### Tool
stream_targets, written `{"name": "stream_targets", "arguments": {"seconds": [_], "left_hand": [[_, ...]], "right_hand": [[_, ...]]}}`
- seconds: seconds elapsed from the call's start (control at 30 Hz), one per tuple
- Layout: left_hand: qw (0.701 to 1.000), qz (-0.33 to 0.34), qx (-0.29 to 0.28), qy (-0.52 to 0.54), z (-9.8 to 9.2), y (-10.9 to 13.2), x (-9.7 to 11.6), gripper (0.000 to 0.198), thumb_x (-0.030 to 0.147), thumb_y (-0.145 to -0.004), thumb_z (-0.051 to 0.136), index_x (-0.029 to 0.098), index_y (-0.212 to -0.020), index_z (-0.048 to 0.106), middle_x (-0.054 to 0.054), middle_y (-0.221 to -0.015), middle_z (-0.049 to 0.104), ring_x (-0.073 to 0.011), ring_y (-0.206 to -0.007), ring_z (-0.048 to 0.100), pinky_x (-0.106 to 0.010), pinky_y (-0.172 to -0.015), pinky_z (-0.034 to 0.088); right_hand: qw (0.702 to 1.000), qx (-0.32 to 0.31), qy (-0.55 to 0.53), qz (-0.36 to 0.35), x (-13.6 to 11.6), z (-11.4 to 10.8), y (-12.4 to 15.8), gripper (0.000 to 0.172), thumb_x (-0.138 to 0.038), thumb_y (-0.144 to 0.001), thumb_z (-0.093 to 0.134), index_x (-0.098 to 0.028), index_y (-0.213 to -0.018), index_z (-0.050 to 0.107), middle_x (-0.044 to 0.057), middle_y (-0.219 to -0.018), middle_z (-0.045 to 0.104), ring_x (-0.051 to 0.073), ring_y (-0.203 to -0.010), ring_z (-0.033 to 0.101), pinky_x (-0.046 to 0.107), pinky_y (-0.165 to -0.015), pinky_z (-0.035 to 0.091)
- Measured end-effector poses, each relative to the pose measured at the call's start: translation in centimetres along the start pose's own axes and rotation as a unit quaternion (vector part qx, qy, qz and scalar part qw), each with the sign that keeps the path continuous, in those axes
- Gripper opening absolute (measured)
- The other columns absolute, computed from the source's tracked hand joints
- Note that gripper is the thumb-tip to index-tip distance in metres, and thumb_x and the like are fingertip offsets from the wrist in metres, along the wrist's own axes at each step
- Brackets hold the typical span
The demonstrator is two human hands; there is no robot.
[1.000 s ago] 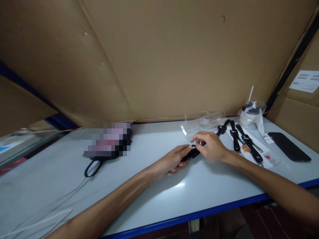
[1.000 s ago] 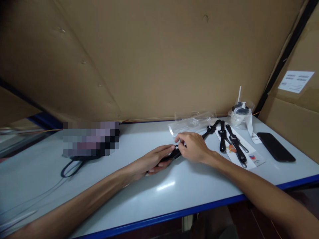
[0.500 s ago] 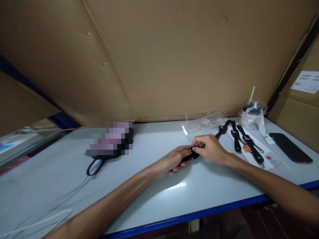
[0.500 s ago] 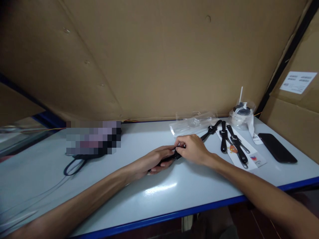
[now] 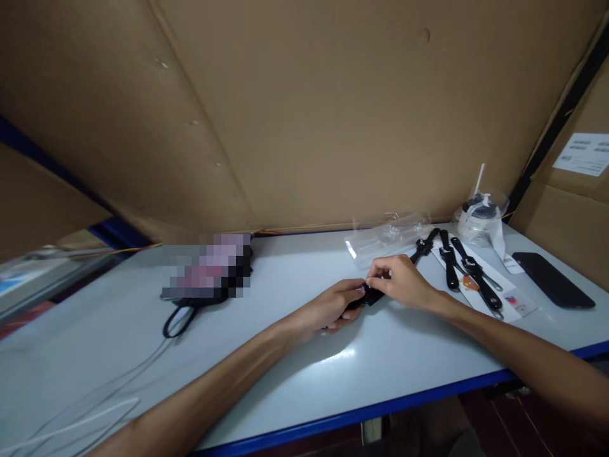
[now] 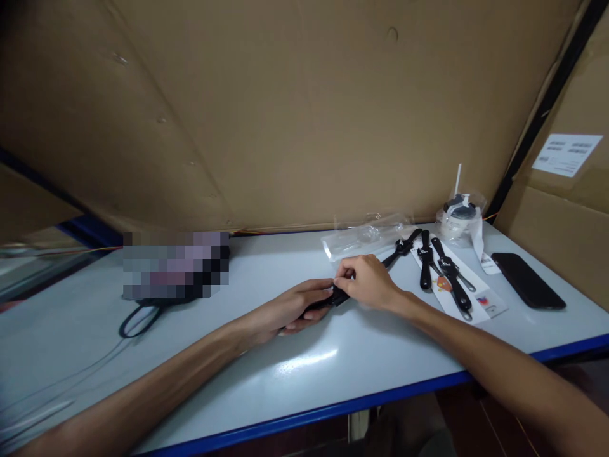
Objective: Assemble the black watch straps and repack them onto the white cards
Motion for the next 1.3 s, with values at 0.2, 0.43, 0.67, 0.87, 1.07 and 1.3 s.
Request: {"name": "stream_targets", "arguments": {"seconds": [0.2,0.43,0.67,0.87,1.07,1.3], "left_hand": [[1.000,-0.001,-0.009,0.011,-0.1,0.0,-0.2,0.015,0.036,-0.097,0.042,0.022,-0.098,0.046,0.009,-0.058,0.034,-0.0063,-0.039,0.017,-0.023,-0.036,0.008],[0.999,0.016,-0.016,0.041,-0.1,0.1,0.4,0.012,0.032,-0.096,0.043,0.022,-0.095,0.047,0.009,-0.058,0.033,-0.0056,-0.039,0.015,-0.021,-0.035,0.010],[1.000,0.011,-0.014,0.021,0.0,-0.1,0.2,0.021,0.031,-0.097,0.041,0.020,-0.113,0.050,0.009,-0.058,0.034,-0.0057,-0.038,0.017,-0.021,-0.036,0.010],[1.000,-0.009,-0.011,0.003,0.1,0.0,0.1,0.015,0.032,-0.099,0.039,0.020,-0.104,0.047,0.010,-0.057,0.034,-0.0055,-0.038,0.016,-0.021,-0.036,0.009],[1.000,-0.014,-0.020,0.000,-0.1,-0.2,-0.2,0.014,0.033,-0.099,0.040,0.021,-0.102,0.046,0.009,-0.057,0.035,-0.0056,-0.038,0.017,-0.021,-0.036,0.010],[0.998,0.004,-0.046,0.036,-0.2,-0.2,-0.1,0.015,0.032,-0.097,0.043,0.020,-0.105,0.049,0.009,-0.057,0.033,-0.0059,-0.037,0.016,-0.020,-0.033,0.011]], "right_hand": [[1.000,0.010,0.017,-0.009,-0.1,-0.3,0.0,0.015,-0.006,-0.079,0.062,-0.018,-0.076,0.070,-0.002,-0.071,0.067,0.011,-0.064,0.055,0.024,-0.064,0.036],[0.985,0.026,0.157,-0.066,-0.7,-0.9,0.3,0.021,-0.020,-0.089,0.064,-0.018,-0.068,0.066,0.001,-0.073,0.061,0.014,-0.070,0.052,0.027,-0.066,0.033],[0.988,0.009,0.110,-0.104,-1.6,-0.2,0.8,0.007,-0.021,-0.086,0.069,-0.020,-0.092,0.068,-0.001,-0.078,0.064,0.014,-0.072,0.054,0.026,-0.067,0.035],[0.996,0.017,0.067,-0.053,-0.9,0.2,0.3,0.013,-0.010,-0.086,0.061,-0.020,-0.086,0.069,-0.003,-0.063,0.060,0.011,-0.057,0.047,0.026,-0.062,0.032],[1.000,0.006,0.027,-0.008,-0.4,0.5,0.3,0.017,-0.010,-0.086,0.056,-0.019,-0.088,0.070,-0.004,-0.058,0.058,0.011,-0.055,0.046,0.027,-0.058,0.031],[0.985,-0.030,0.091,-0.146,-2.0,-0.7,0.9,0.019,-0.010,-0.086,0.059,-0.019,-0.099,0.071,0.003,-0.091,0.067,0.013,-0.071,0.053,0.027,-0.068,0.038]]}}
Point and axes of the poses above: each hand's wrist, its own y-axis away from the middle knuckle, its own z-axis out of the palm, x = y × z, the point moved 7 cm from there along -y, towards the middle knuckle
